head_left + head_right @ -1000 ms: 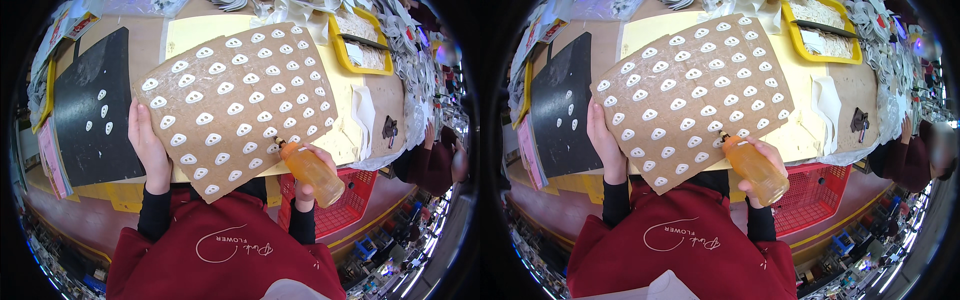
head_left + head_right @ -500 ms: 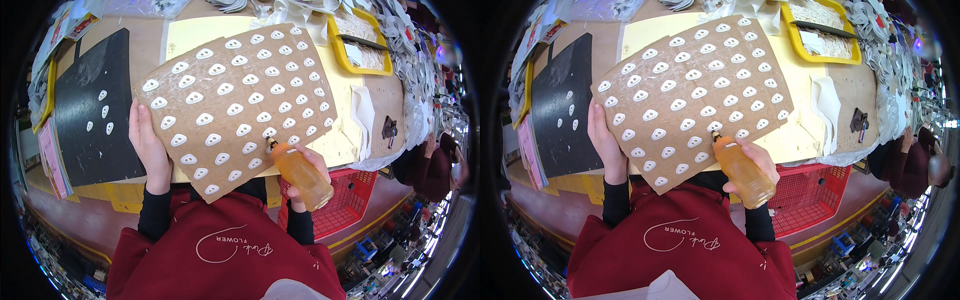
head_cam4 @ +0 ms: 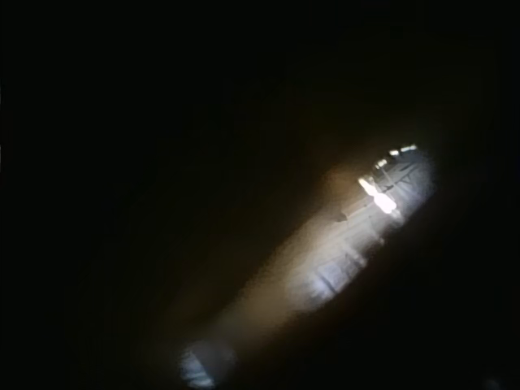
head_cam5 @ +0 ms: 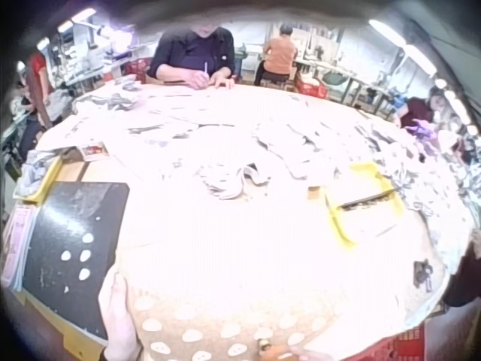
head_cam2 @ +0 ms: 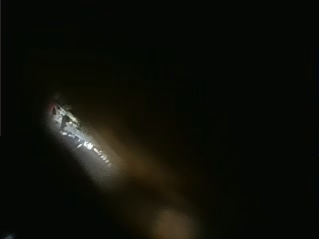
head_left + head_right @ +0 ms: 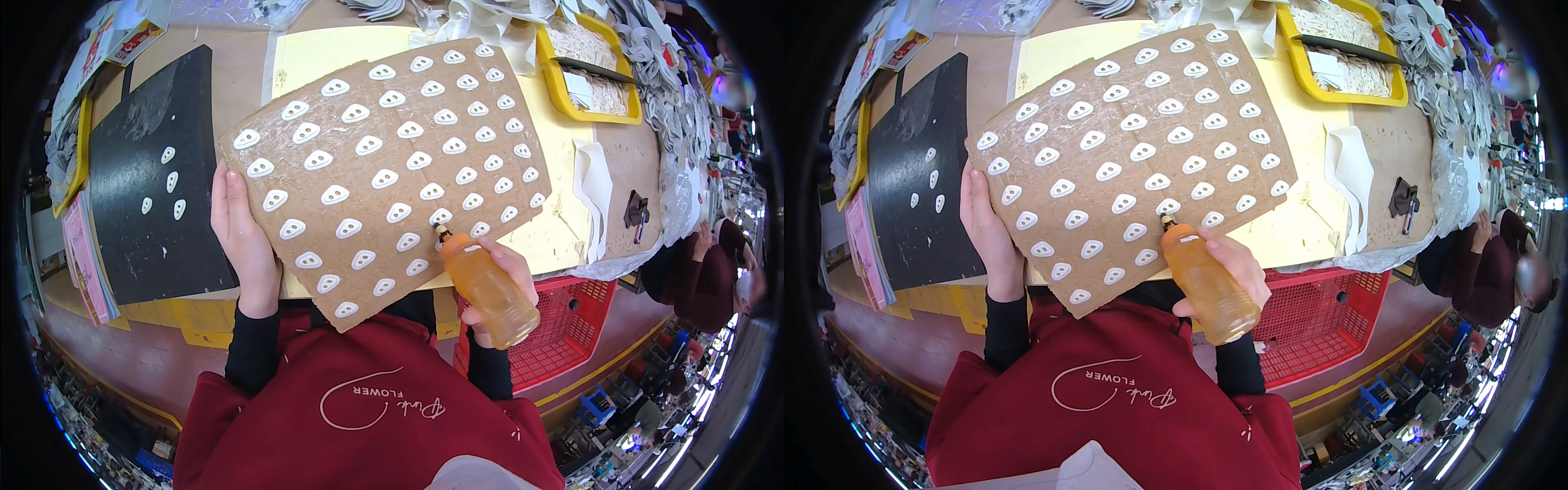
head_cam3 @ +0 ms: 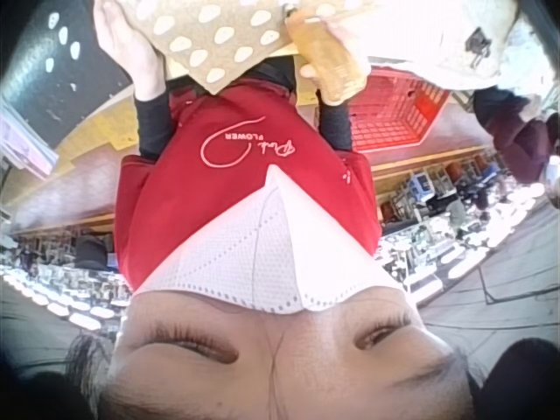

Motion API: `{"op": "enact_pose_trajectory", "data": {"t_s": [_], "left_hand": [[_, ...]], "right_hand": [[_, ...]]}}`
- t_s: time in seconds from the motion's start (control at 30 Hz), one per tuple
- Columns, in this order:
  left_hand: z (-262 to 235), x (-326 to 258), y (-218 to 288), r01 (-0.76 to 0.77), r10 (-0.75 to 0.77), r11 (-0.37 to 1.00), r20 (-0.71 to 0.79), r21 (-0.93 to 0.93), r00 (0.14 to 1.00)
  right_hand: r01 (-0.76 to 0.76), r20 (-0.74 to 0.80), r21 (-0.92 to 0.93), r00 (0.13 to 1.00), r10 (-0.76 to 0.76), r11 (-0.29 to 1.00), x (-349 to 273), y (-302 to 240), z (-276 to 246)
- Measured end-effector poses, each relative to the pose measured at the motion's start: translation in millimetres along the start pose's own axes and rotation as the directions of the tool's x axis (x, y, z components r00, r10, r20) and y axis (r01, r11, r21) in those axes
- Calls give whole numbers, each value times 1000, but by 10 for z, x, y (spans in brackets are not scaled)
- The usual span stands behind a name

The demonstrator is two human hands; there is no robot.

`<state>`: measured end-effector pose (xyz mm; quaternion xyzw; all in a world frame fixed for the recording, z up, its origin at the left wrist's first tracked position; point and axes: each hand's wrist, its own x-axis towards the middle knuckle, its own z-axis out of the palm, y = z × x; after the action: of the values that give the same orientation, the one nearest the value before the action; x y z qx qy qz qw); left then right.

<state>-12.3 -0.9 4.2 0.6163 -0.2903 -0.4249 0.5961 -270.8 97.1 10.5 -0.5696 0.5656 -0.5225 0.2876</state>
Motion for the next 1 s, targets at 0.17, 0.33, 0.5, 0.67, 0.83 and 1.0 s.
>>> {"op": "enact_pose_trajectory", "data": {"t_s": [0.17,0.33,0.5,0.67,0.83,1.0], "left_hand": [[-4,6,-9,-7,7,1000,-10,4,1000],[14,-1,10,-12,12,1000,21,-10,1000],[15,1,7,-13,13,1000,10,-12,1000],[16,2,3,-9,9,1000,-1,-11,1000],[5,8,8,-8,8,1000,11,-1,1000],[18,0,19,1,-1,1000,7,-8,1000]], "right_hand": [[-5,97,-56,995,10,998,21,-57,2],[40,-6,-17,999,-40,999,158,-66,75],[-48,-17,82,999,50,995,316,-8,58],[-90,54,141,995,83,986,476,-40,19],[-84,190,84,979,66,993,592,-121,-15],[-100,124,123,989,85,987,733,-198,42]]}}
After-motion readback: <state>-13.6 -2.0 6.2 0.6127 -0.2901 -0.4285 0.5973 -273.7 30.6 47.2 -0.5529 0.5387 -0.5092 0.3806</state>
